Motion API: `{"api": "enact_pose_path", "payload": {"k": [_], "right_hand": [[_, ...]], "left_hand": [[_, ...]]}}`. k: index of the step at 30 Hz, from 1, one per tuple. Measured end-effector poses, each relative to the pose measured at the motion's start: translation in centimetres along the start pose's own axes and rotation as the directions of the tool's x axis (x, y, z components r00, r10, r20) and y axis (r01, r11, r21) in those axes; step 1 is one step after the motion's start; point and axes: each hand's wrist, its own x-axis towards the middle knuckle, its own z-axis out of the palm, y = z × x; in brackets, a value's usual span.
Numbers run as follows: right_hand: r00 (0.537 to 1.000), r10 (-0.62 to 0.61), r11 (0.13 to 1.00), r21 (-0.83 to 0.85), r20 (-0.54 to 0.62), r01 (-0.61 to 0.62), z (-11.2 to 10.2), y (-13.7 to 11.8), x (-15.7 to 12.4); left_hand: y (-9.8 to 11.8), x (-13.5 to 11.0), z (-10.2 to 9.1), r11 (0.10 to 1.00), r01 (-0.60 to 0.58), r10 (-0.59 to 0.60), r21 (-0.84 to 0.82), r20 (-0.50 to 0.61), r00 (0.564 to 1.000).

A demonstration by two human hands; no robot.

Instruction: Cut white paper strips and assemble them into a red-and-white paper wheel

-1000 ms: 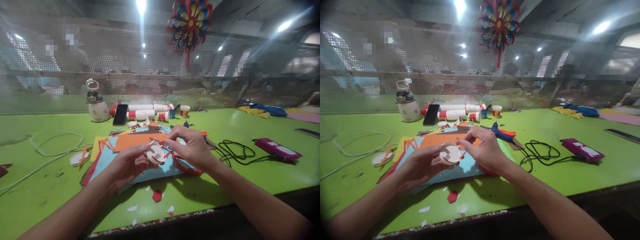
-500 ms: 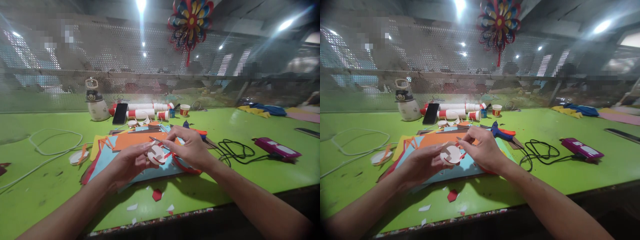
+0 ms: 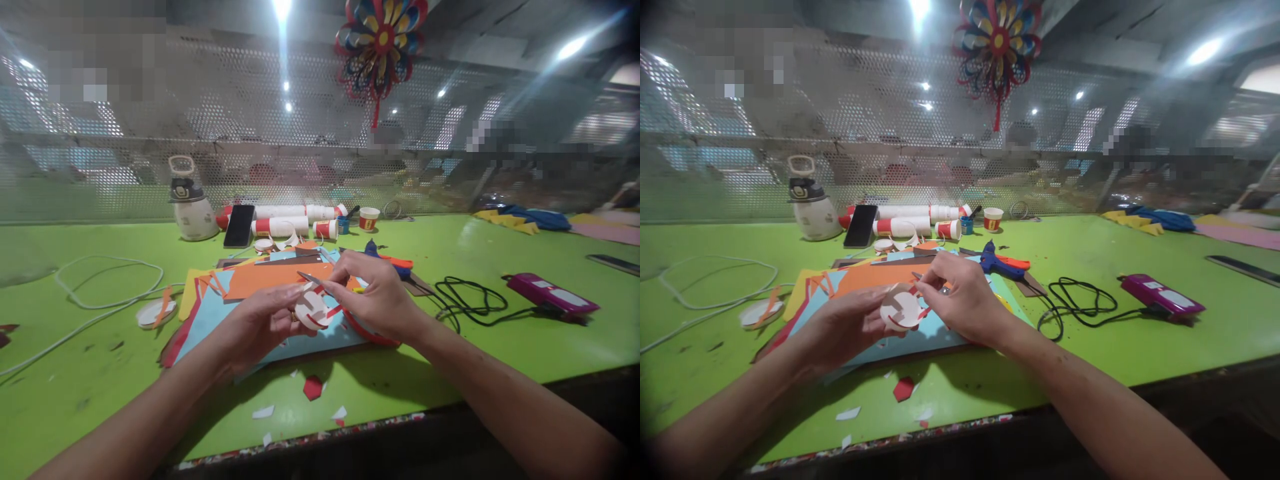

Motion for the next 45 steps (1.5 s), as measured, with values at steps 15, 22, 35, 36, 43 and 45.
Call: {"api": "enact_pose_path", "payload": {"k": [15, 22, 35, 36, 43, 45], "right_hand": [[0.998, 0.034, 0.999, -0.026, 0.051, -0.033, 0.1, 0.1, 0.1], [0.999, 0.033, 0.999, -0.021, 0.028, -0.033, 0.2, 0.1, 0.2], [0.989, 0.149, 0.987, 0.058, -0.004, -0.148, -1.0, -0.2, 0.8], [0.987, 0.163, 0.983, 0.081, 0.011, -0.164, -1.0, -0.1, 0.8], [0.936, 0.261, 0.948, 0.123, 0.235, -0.295, -1.2, 0.5, 0.8], [0.930, 0.269, 0.948, 0.104, 0.248, -0.302, -1.1, 0.6, 0.8]], "left_hand": [[0.0, -0.1, 0.3, 1.000, -0.004, 0.004, 0.016, -0.002, 1.000], [0.0, -0.1, 0.1, 1.000, -0.006, 0.006, 0.017, 0.019, 1.000], [0.1, -0.1, 0.1, 1.000, 0.006, -0.006, -0.004, -0.023, 1.000], [0.1, -0.1, 0.0, 1.000, 0.009, -0.009, -0.007, -0.025, 1.000], [0.0, 0.0, 0.0, 1.000, 0.021, -0.022, -0.017, -0.041, 0.999], [0.0, 0.0, 0.0, 0.999, 0.019, -0.020, -0.027, -0.035, 0.999]]}}
